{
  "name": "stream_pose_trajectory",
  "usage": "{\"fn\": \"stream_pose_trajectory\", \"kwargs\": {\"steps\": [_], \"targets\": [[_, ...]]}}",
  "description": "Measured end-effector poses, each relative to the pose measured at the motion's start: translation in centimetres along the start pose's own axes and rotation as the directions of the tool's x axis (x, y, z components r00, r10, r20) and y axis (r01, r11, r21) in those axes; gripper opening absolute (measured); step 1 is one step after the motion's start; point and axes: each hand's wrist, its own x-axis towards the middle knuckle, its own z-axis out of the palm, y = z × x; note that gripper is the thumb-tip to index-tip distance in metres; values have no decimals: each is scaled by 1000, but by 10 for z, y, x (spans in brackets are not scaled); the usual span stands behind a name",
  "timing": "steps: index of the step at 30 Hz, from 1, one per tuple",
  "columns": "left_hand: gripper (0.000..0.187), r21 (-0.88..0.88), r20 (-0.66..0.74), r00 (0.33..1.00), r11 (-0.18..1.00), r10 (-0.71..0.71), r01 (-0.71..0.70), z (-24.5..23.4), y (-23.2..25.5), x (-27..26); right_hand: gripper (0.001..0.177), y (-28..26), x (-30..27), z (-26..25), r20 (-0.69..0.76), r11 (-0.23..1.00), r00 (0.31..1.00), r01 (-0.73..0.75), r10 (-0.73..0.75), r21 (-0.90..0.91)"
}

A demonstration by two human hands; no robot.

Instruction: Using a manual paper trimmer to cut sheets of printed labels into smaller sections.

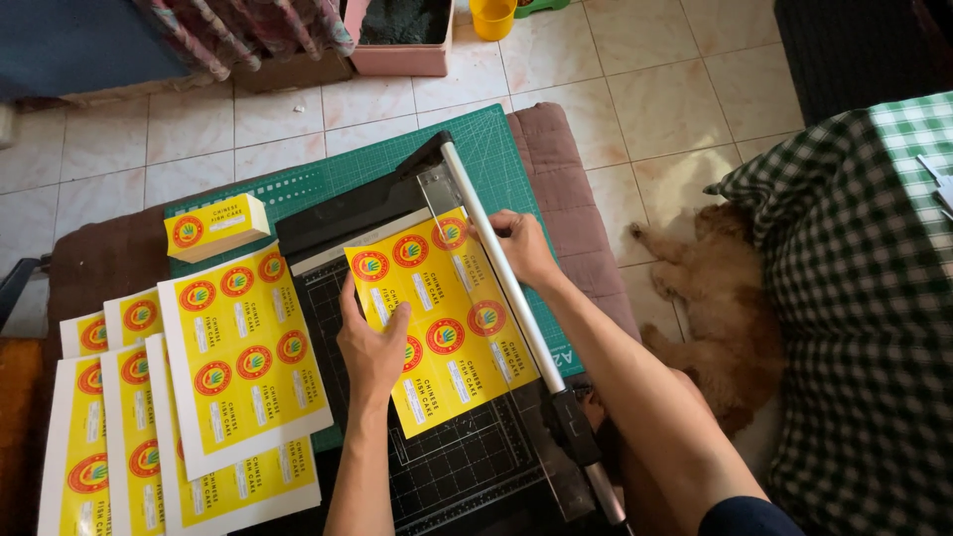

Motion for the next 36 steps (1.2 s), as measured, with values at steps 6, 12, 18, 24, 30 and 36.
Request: {"fn": "stream_pose_trajectory", "kwargs": {"steps": [6, 12, 18, 24, 30, 36], "targets": [[93, 317, -83, 995, 945, -56, 79, -6, 6, 9, 17, -1, 2, 0, 6, 999, 1000, -28, 29, -32], [66, 675, 134, 935, 660, 329, -330, -5, 48, 12, 19, -4, 2, -1, 21, 998, 999, -42, 43, -37], [55, 620, 215, 874, 630, 437, -468, 23, 45, 59, 20, -5, 3, 0, 15, 998, 999, -48, 49, -47], [138, 592, 208, 921, 707, 329, -386, 41, 59, 121, 21, 7, 6, -2, 18, 998, 1000, -17, 18, -60], [148, 607, 328, 941, 743, 86, -280, 39, 76, 148, 21, 18, 12, 0, 2, 998, 1000, -20, 21, -51], [136, 577, 325, 939, 765, 108, -287, 39, 72, 151, 16, 28, -4, -6, 12, 998, 999, 32, -31, -59]]}}
